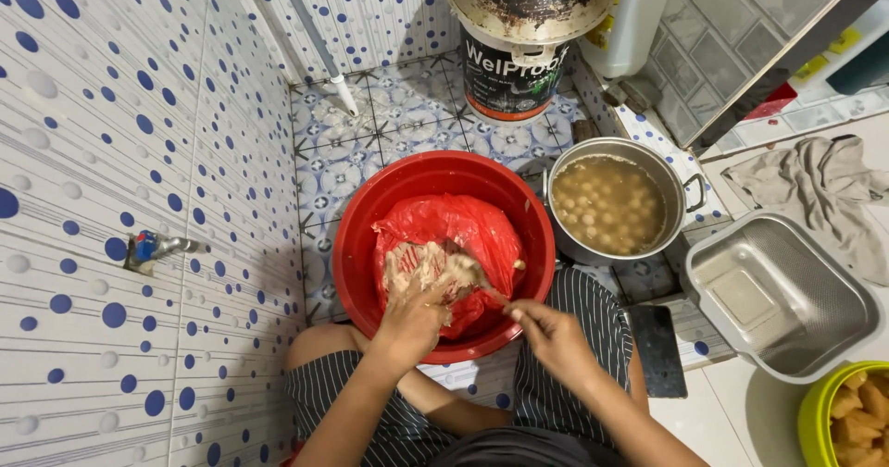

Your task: Forming meatballs from a meat mixture using hands and a spoon and placing them into a pot of boiling water.

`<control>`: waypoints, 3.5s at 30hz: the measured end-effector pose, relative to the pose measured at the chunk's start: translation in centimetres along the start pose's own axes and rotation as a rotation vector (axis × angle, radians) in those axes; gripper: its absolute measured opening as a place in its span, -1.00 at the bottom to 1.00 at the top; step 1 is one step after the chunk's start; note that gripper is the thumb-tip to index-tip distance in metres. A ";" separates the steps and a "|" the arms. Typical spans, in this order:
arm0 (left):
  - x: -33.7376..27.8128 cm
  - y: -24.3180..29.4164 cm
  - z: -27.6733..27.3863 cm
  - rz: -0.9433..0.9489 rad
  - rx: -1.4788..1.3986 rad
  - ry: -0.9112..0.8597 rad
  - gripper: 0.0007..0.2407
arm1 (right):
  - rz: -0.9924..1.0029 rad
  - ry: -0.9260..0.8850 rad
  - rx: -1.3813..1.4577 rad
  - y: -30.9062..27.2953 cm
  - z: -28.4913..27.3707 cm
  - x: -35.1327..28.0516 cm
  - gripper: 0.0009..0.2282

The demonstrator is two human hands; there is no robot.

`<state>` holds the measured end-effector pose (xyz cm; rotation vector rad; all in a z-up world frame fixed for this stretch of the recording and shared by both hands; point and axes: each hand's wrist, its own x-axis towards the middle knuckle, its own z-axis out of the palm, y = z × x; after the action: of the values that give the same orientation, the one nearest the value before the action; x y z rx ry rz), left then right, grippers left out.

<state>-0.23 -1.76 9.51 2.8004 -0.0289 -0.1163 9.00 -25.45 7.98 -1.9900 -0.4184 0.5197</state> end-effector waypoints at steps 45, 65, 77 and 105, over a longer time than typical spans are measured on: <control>0.1 -6.0 10.0 0.332 -0.234 0.169 -0.75 | -0.262 -0.082 -0.133 -0.3 0.8 -0.4 -0.84; 0.3 -4.8 8.0 0.379 -0.266 0.017 -0.78 | -0.027 -0.267 0.023 0.3 0.2 0.4 -0.82; -0.6 -3.6 3.9 -0.005 -0.041 -0.024 -0.64 | 0.315 -0.293 0.730 4.0 0.4 2.4 -0.85; 3.7 -1.9 8.5 -0.378 0.107 0.038 -0.56 | 0.377 -0.073 0.461 5.8 5.2 6.2 -0.77</control>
<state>2.79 -2.89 0.55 2.8797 0.5188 -0.1548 11.88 -21.06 -0.49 -1.6039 0.0422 0.8442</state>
